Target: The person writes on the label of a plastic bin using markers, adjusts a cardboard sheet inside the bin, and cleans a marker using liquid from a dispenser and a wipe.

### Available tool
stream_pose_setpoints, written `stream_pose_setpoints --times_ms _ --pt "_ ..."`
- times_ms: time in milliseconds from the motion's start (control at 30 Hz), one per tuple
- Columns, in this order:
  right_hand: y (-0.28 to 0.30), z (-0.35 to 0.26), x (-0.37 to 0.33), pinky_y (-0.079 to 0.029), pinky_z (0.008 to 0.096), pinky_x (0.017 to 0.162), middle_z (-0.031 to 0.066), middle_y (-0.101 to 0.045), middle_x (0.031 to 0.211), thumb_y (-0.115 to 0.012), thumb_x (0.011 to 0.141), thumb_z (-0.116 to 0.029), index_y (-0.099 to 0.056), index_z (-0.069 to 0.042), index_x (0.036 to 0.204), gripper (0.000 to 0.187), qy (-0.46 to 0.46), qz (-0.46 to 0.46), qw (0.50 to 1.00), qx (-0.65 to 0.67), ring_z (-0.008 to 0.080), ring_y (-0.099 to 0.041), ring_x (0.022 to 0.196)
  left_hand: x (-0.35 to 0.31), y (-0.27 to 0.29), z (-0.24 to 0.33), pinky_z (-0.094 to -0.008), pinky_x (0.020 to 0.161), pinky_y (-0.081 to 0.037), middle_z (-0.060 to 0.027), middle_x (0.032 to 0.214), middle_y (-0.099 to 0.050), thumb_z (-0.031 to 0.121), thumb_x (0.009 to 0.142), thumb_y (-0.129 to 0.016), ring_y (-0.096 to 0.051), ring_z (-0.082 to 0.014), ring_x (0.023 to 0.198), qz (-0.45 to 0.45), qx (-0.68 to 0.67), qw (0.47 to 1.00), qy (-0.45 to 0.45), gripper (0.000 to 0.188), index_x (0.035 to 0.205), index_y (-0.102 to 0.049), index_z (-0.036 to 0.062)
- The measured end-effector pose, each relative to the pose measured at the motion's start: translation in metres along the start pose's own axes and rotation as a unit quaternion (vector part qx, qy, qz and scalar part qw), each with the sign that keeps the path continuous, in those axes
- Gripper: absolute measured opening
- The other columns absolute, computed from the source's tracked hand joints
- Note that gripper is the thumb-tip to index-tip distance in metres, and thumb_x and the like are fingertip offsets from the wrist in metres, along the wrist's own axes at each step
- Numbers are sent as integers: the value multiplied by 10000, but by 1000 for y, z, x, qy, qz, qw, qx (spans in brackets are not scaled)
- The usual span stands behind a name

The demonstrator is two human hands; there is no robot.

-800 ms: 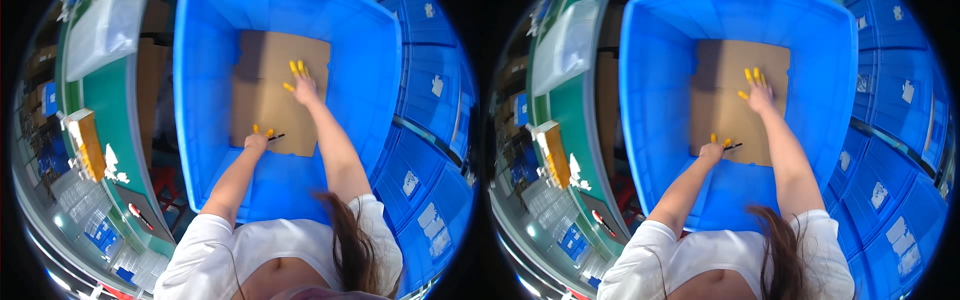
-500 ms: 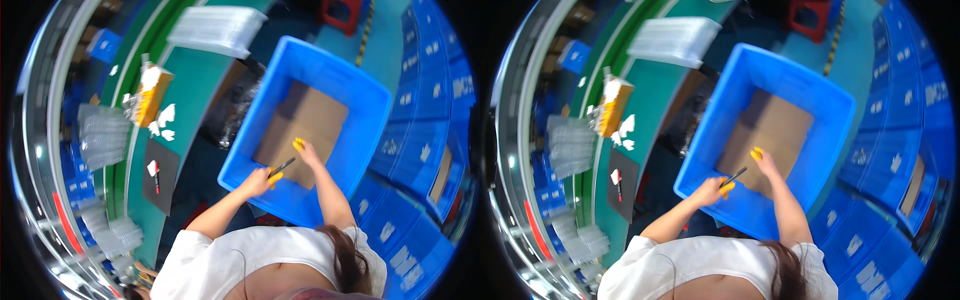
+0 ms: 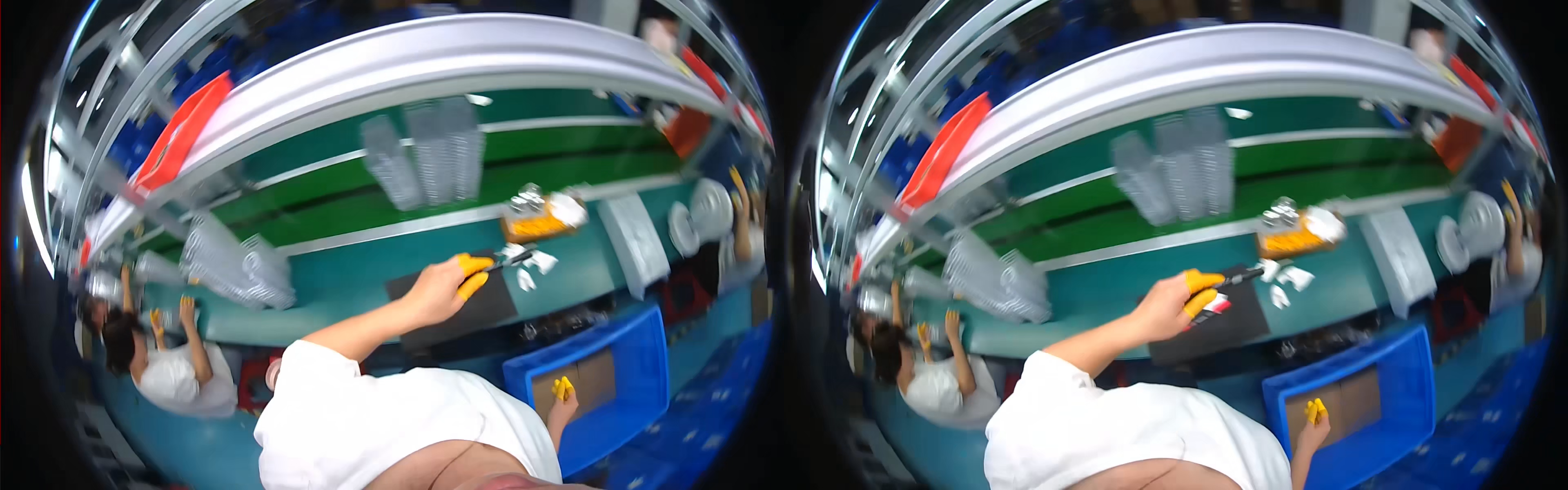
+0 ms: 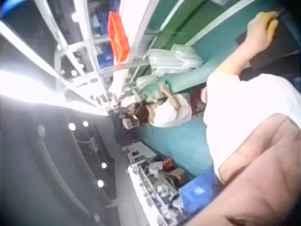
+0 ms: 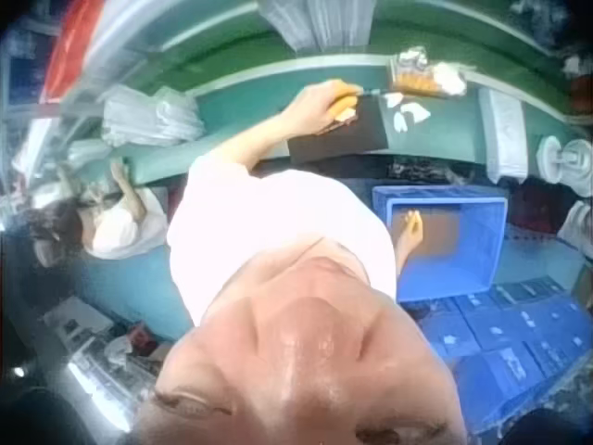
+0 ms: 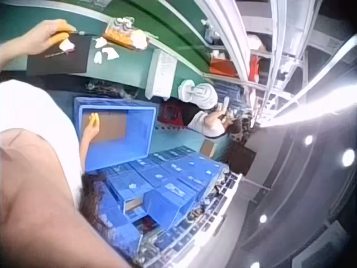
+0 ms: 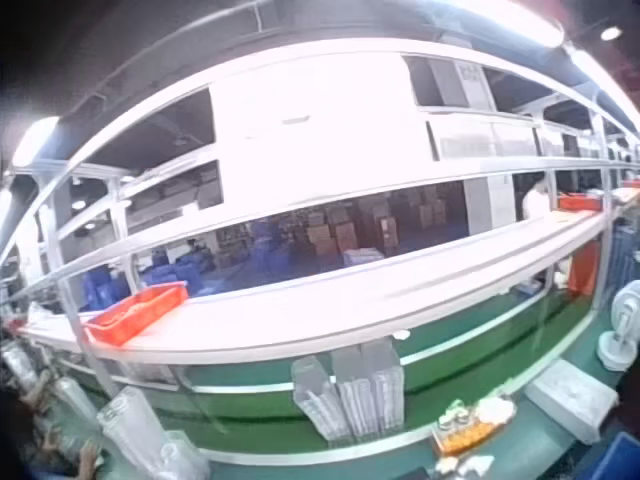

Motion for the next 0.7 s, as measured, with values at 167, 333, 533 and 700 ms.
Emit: stream_pose_setpoints --times_ms 167,333,533,700 --pt "-206 -123 -23 -479 266 784 119 -650 987 -605 858 -103 -579 41 1094 277 62 -238 969 34 159 -617 873 -14 237 -51 -332 623 -487 -154 886 -603 66 817 -609 -602 -306 710 274 179 944 36 315 1129 -564 64" --pt "-284 -140 -41 -495 262 751 135 -665 959 -679 769 -47 -612 5 1075 317 96 -373 911 -146 176 -648 860 -63 401 -73 -339 571 -467 -159 754 -610 135 831 -617 -590 -293 625 383 356 845 115 243 1057 -604 48" --pt "-284 -29 -34 -414 296 914 189 -543 1190 -595 850 -203 -515 8 1204 420 -87 -448 874 -165 255 -535 1092 -73 276 -141 -360 546 -444 -155 686 -587 226 840 -612 -569 -321 606 188 237 935 183 224 956 -598 36" --pt "-274 46 -32 -369 304 964 195 -485 1258 -563 868 -255 -474 12 1241 468 -83 -438 866 -226 267 -470 1168 -149 108 -227 -457 656 -440 -189 771 -577 236 880 -532 -542 -381 752 125 184 919 326 234 979 -573 28"
Point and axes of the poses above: each hand's wrist, its own x-axis towards the middle knuckle, its own y-axis out of the back of the hand, z = x × y, the point moved 9 cm from there along x, towards the middle knuckle
